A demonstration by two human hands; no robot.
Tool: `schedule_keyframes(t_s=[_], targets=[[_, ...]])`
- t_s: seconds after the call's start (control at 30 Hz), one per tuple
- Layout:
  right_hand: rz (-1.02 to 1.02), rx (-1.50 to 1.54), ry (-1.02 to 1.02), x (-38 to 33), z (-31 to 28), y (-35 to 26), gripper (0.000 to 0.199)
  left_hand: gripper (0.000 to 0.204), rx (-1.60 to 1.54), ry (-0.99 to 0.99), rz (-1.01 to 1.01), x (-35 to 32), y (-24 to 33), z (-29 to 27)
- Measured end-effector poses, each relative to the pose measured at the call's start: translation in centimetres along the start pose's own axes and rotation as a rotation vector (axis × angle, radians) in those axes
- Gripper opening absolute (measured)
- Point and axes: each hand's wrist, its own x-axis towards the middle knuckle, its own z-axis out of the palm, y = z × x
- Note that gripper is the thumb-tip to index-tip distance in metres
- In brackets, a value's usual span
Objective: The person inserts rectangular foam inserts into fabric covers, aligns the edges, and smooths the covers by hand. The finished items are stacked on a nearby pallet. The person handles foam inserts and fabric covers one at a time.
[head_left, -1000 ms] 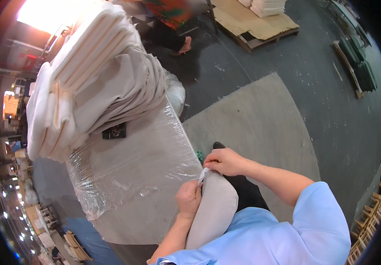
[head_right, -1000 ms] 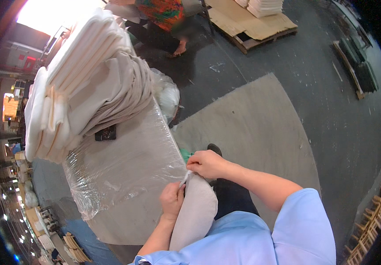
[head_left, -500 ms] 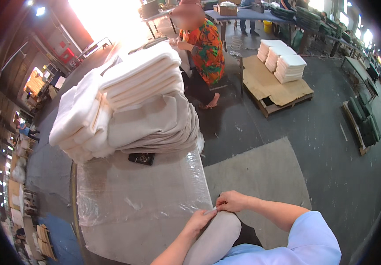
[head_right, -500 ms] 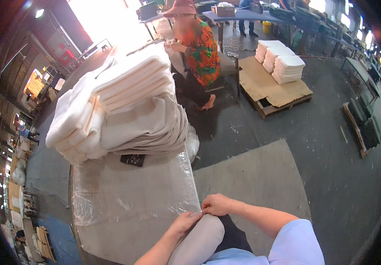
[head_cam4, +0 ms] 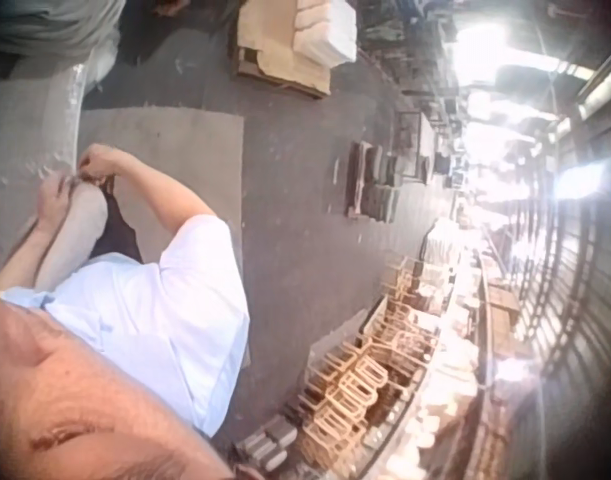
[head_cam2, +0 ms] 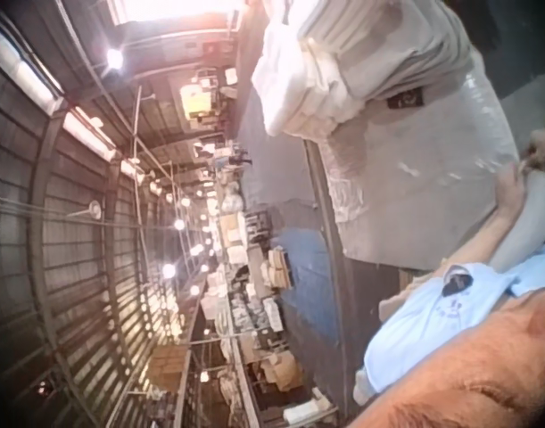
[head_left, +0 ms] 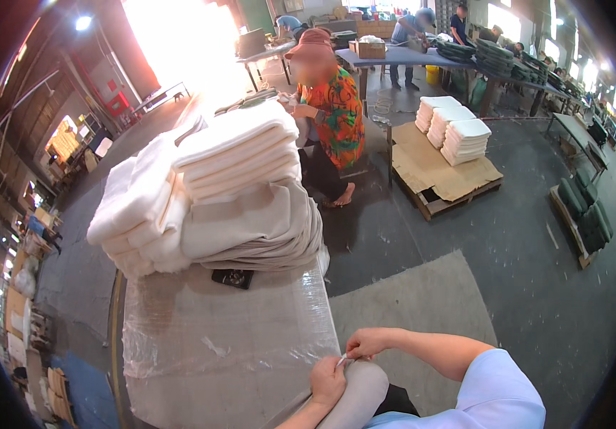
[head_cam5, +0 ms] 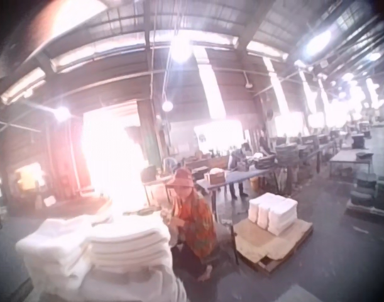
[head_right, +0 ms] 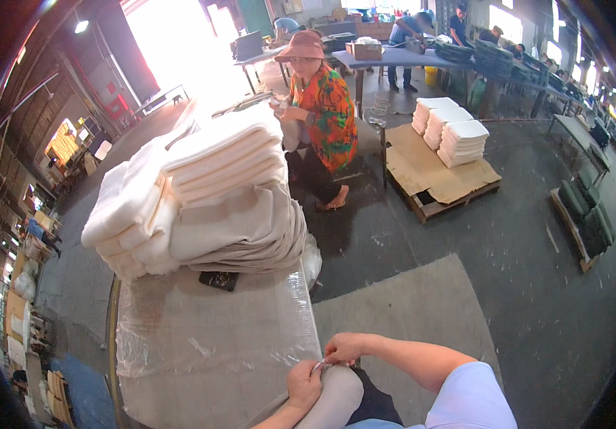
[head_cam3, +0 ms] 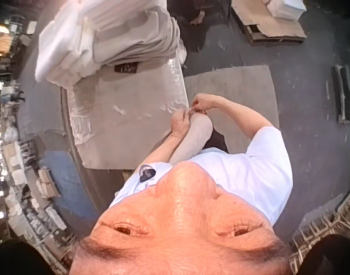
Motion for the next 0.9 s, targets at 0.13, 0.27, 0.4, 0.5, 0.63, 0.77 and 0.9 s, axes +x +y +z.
schedule_keyframes(t_s=[0.13,0.27,0.4,0.5,0.63,0.77,0.9], targets=[[0.037,0.148,-0.195,0.4,-0.7,0.6,0.029,0.008,0.073,0.015,0.131,-0.4,0.2,0.2],[0.047,0.253,-0.335,0.5,-1.3,0.0,0.036,0.008,0.088,0.052,0.168,-0.6,0.1,0.3],[0.047,0.173,-0.436,1.0,-1.9,0.0,0.04,0.008,0.097,0.044,0.168,-0.6,0.7,0.4],[0.062,0.102,-0.5,1.7,-2.1,-0.9,0.035,0.008,0.112,0.055,0.186,-0.6,0.6,0.3],[0.061,0.079,-0.587,2.5,-2.6,-1.1,0.024,0.008,0.12,0.052,0.196,-0.7,0.8,0.2],[0.078,0.056,-0.625,3.2,-2.9,-1.0,0.018,0.008,0.118,0.055,0.214,-0.5,0.8,0.4],[0.102,0.031,-0.659,3.5,-3.1,-1.6,0.017,0.008,0.126,0.051,0.209,-0.6,0.4,0.3]])
